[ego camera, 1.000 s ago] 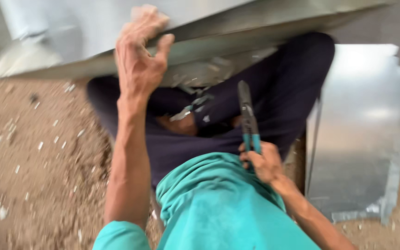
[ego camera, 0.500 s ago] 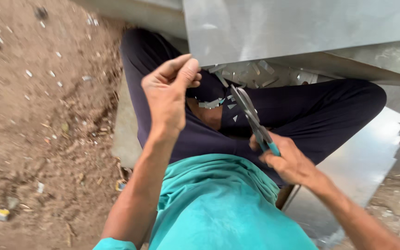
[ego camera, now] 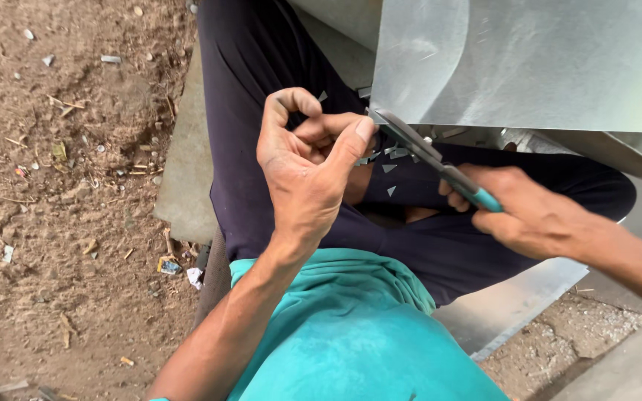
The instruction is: The person sits cross-legged on the ground and uses tin snips to cut a large metal sheet. They repeatedly reposition the sheet and make cuts along the edges, creating small metal scraps that fall onto their lap and the ground.
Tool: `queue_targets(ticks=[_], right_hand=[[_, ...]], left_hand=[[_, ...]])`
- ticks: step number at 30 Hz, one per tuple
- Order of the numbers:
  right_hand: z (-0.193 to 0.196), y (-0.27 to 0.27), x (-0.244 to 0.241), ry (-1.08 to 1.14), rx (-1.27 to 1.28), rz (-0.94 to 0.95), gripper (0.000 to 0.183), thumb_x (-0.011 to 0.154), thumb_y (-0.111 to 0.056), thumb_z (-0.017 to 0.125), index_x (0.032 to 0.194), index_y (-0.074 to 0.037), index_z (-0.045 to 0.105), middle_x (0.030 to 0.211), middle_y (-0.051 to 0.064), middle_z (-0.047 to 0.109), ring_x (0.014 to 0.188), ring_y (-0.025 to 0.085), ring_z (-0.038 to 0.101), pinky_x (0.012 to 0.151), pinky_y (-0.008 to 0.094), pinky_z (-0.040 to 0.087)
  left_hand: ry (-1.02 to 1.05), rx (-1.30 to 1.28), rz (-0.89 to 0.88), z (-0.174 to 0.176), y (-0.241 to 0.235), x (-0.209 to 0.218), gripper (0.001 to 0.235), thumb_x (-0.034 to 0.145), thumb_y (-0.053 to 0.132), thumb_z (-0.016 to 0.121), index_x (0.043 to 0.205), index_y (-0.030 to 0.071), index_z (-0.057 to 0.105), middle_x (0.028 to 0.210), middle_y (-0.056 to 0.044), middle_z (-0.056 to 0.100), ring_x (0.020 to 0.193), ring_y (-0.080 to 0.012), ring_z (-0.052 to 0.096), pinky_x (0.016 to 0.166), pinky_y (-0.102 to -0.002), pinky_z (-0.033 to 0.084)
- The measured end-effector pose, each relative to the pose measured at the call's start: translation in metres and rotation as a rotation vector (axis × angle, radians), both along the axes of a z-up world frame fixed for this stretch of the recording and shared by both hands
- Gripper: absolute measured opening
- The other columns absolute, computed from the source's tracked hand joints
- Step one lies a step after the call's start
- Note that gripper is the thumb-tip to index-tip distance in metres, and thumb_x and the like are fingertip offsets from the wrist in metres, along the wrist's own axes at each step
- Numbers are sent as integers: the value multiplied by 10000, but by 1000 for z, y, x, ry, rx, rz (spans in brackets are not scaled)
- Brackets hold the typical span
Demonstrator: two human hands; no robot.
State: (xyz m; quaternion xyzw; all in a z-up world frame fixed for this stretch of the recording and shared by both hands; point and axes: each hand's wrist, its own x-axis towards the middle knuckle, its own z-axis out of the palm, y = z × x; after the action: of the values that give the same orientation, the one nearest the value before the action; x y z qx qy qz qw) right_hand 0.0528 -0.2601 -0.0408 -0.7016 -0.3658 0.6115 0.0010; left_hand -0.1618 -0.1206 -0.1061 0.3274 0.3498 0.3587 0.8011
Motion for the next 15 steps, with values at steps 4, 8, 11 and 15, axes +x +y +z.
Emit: queue_targets(ticks=[4,8,11,15], right_hand=[[-1,10,12,-97,-55,91,362,712,-58,586,1059,-33,688,875,119,699,882,254,668,842,380,559],[-6,-1,17,-238,-14,124,195,803,-108,629,969,-37,704,680,165,672,689,299,638,670,423,530],[-8,-28,22,-249,219,117,178,734,-88,578,862,-25,685,588,145,643,511,288,641,544,400,522],[-18,-88,10,-293,172,-33,128,749,-95,597,813,-32,688,526,141,589,494,272,578,517,410,479]], left_hand=[[117,-9,46,-5,-12,2,476,927,-61,771,1110,56,347,889,-141,713,765,-126,675,740,-253,591],[44,-146,41,18,1,3,453,889,-14,781,1103,42,386,850,-136,722,712,-136,653,705,-277,562],[253,149,-247,50,32,14,286,833,119,699,1069,43,554,895,19,641,850,-55,631,787,-244,561],[206,321,-352,64,73,63,263,1041,244,633,906,19,608,788,31,476,749,-62,437,676,-265,415]])
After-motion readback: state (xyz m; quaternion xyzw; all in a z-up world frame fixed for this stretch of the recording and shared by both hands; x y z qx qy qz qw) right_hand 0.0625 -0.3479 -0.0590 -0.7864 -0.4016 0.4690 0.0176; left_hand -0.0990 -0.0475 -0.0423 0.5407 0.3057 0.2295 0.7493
